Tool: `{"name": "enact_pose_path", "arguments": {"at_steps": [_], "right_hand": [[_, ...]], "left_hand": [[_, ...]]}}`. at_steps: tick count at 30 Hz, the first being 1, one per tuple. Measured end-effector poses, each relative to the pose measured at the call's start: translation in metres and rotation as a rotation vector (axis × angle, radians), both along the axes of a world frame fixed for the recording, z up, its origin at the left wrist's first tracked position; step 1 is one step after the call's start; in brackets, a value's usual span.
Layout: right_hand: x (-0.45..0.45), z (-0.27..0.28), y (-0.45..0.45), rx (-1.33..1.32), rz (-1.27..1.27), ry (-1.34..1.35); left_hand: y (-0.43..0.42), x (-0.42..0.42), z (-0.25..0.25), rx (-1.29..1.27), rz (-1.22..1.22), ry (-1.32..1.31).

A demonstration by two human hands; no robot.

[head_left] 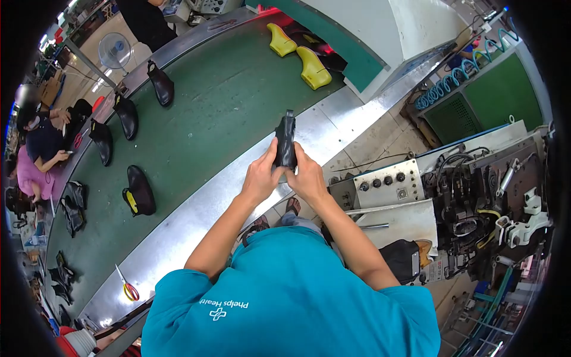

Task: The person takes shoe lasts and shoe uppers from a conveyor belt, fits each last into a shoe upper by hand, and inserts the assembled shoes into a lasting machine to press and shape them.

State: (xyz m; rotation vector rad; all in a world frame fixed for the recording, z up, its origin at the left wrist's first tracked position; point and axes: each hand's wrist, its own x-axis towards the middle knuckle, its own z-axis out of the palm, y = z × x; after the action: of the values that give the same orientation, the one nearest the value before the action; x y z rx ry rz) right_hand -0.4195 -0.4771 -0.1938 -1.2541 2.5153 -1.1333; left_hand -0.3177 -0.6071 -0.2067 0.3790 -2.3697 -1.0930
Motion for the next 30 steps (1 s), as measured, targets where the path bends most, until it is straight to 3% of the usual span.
{"name": "enact_pose_path", "arguments": {"at_steps": [2,5,7,9,11,13,18,22,23,24,26,30], "right_hand": [[0.009,-0.008,0.007,-0.140,0.017,0.147],[0.030,-0.012,0.019,0.007,0.082,0.114],[0.049,-0.015,0.022,-0.065,0.173,0.186],[0.062,-0.004,0.021,-0.056,0.400,0.301],[0.068,-0.012,0.017,-0.057,0.456,0.301],[0.070,-0.032,0.016,-0.003,0.311,0.261],[0.065,-0.044,0.027,0.146,0.090,0.069],[0.044,-0.052,0.032,0.267,0.065,0.023],[0.038,-0.051,0.030,0.289,0.067,0.027],[0.031,-0.051,0.030,0.311,0.068,0.029],[0.011,-0.054,0.028,0.329,0.049,0.030],[-0.057,-0.076,0.010,0.366,0.028,0.073]], "left_hand": [[-0.006,0.018,0.017,0.114,-0.203,-0.001],[-0.012,0.035,0.007,0.328,-0.208,0.005],[-0.018,0.039,0.038,0.424,-0.064,-0.131],[-0.032,0.043,0.061,0.234,0.026,-0.553],[-0.049,0.059,0.040,0.208,0.089,-0.479],[-0.071,0.079,0.026,0.247,0.195,-0.321],[-0.142,0.126,0.002,0.108,0.708,0.000],[-0.214,0.157,-0.084,0.083,0.928,-0.112],[-0.213,0.161,-0.083,0.171,0.955,-0.199],[-0.222,0.172,-0.119,0.001,0.996,-0.248],[-0.219,0.191,-0.166,0.039,1.128,-0.333],[-0.180,0.190,-0.166,0.104,1.133,-0.350]]}}
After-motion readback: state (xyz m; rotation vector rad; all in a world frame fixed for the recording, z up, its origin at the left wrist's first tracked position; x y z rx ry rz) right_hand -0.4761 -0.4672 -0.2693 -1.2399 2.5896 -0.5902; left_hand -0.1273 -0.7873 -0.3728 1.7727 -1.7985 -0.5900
